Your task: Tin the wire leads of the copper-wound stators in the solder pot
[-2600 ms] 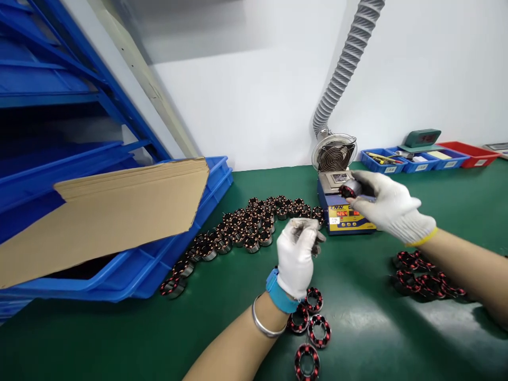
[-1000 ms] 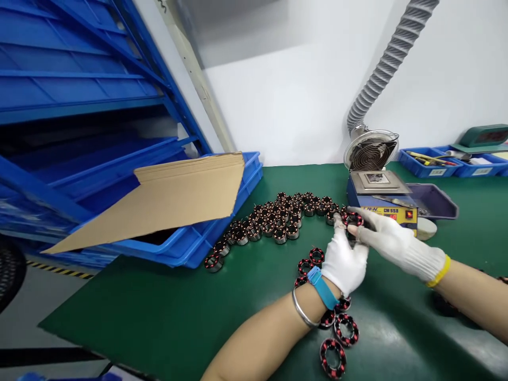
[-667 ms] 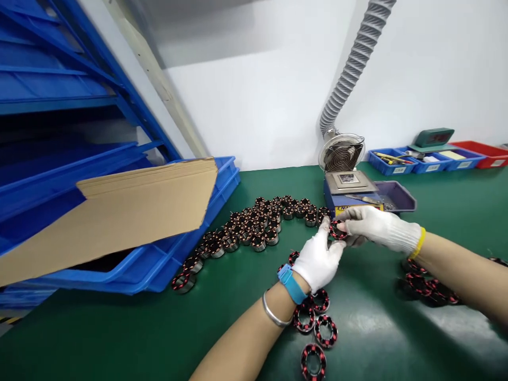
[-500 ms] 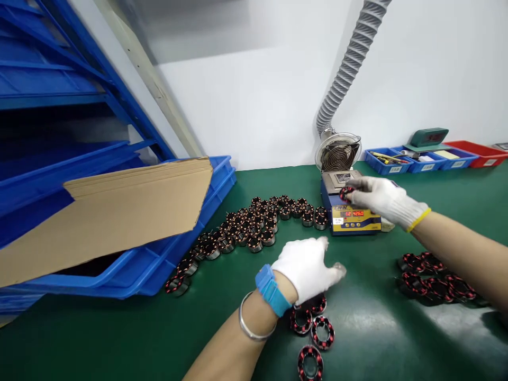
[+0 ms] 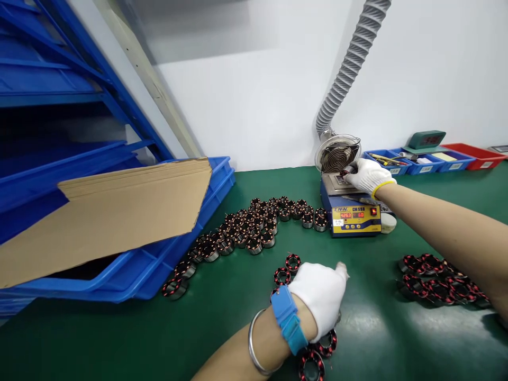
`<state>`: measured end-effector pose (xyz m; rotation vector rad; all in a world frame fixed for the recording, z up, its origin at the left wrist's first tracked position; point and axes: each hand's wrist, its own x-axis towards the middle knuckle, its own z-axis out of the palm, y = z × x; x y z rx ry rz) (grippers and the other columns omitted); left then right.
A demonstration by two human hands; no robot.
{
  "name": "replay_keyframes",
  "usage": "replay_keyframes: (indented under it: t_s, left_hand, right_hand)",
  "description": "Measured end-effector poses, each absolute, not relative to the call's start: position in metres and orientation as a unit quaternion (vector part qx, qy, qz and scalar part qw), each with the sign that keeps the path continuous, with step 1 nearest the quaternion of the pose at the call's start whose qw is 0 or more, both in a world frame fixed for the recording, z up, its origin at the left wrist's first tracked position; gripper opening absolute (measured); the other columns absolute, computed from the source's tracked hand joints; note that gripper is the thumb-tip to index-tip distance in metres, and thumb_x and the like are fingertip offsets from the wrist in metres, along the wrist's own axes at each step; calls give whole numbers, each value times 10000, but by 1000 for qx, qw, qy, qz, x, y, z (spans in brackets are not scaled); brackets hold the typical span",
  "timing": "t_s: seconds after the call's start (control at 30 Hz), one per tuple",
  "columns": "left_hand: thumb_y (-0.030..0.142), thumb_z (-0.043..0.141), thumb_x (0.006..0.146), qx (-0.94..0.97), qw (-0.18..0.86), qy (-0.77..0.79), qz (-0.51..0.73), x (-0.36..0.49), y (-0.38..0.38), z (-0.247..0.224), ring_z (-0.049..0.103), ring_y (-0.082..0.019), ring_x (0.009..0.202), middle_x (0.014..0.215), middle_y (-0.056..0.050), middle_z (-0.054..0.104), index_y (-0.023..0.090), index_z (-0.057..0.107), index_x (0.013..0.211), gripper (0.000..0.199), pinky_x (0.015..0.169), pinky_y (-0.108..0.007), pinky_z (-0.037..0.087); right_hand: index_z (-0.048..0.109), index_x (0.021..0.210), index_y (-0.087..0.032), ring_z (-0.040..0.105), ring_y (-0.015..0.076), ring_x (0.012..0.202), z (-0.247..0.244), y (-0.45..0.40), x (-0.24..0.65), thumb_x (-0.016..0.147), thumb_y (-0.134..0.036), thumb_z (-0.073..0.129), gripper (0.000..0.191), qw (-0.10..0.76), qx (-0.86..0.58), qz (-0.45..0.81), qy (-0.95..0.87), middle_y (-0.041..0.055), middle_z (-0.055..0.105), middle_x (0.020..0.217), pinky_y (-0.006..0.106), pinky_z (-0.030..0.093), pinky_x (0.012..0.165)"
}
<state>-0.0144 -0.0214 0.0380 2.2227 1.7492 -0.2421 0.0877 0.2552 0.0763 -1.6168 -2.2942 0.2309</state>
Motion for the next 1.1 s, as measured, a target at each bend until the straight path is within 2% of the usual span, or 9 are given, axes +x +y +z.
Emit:
replay_keyframes:
  t_s: [0.17, 0.3, 0.47, 0.6, 0.73, 0.83, 0.93, 1.0, 1.1]
  left_hand:
    - [301, 704, 809, 781, 138, 605, -74, -14, -21, 34, 745, -339, 936, 1032, -180, 764, 81, 360, 1535, 833, 791, -419, 584]
    - [323, 745, 740, 793, 126, 592, -65, -18, -20, 33, 729, -334, 946, 1096, -186, 730, 69, 434, 1471, 834, 789, -408, 587]
    - [284, 744, 706, 796, 120, 591, -59, -25, -20, 32, 739, -354, 914, 1032, -167, 746, 65, 431, 1476, 859, 771, -431, 593]
    - [293, 701, 770, 785, 138, 600, -64, -24, -16, 31, 746, -360, 924, 1019, -153, 765, 108, 452, 1472, 768, 780, -443, 587]
    - [302, 603, 862, 789, 112, 603, -27, -21, -12, 27, 730, -344, 985, 1092, -166, 745, 85, 483, 1438, 627, 810, -439, 580]
    - [368, 630, 844, 792, 98, 603, -15, -19, -9, 23, 721, -337, 974, 1099, -157, 731, 93, 532, 1385, 614, 808, -424, 580]
    - [352, 690, 793, 788, 90, 608, -35, -19, -8, 19, 716, -335, 968, 1089, -152, 724, 102, 568, 1337, 611, 817, -419, 580]
    - [343, 726, 761, 785, 97, 610, -53, -18, -6, 16, 716, -337, 967, 1085, -152, 724, 107, 588, 1307, 611, 826, -423, 582]
    - [355, 753, 734, 784, 117, 605, -73, -18, -3, 12, 722, -335, 963, 1072, -151, 728, 124, 623, 1249, 579, 826, -419, 586]
  right_hand:
    - [665, 1218, -219, 610, 286, 1108, 73, 255, 87, 879, -479, 595, 433, 137, -574, 75, -804, 144, 664, 1257, 396, 462, 948]
    - [674, 1199, -225, 615, 288, 1112, 73, 255, 87, 873, -481, 594, 422, 134, -576, 76, -803, 135, 667, 1258, 392, 467, 941]
    - [676, 1225, -213, 627, 301, 1080, 79, 258, 89, 872, -466, 584, 444, 148, -575, 78, -801, 147, 675, 1226, 389, 466, 903]
    - [662, 1263, -217, 619, 289, 1084, 83, 260, 91, 876, -456, 594, 460, 155, -573, 81, -801, 145, 672, 1228, 373, 460, 906]
    - [681, 1218, -208, 621, 285, 1070, 80, 258, 91, 876, -451, 596, 428, 151, -573, 88, -800, 152, 672, 1228, 378, 461, 912]
    - [695, 1175, -209, 620, 304, 1081, 75, 258, 91, 870, -442, 599, 396, 153, -575, 92, -798, 157, 670, 1233, 408, 460, 922]
    - [702, 1154, -202, 618, 310, 1087, 77, 257, 92, 853, -438, 622, 390, 165, -575, 100, -795, 157, 675, 1225, 413, 457, 932]
    - [706, 1145, -199, 624, 291, 1060, 83, 255, 94, 841, -436, 642, 390, 178, -572, 112, -793, 143, 693, 1186, 395, 458, 932]
    - [722, 1104, -182, 637, 248, 938, 95, 246, 101, 844, -471, 657, 394, 195, -568, 146, -786, 124, 731, 1019, 362, 469, 892]
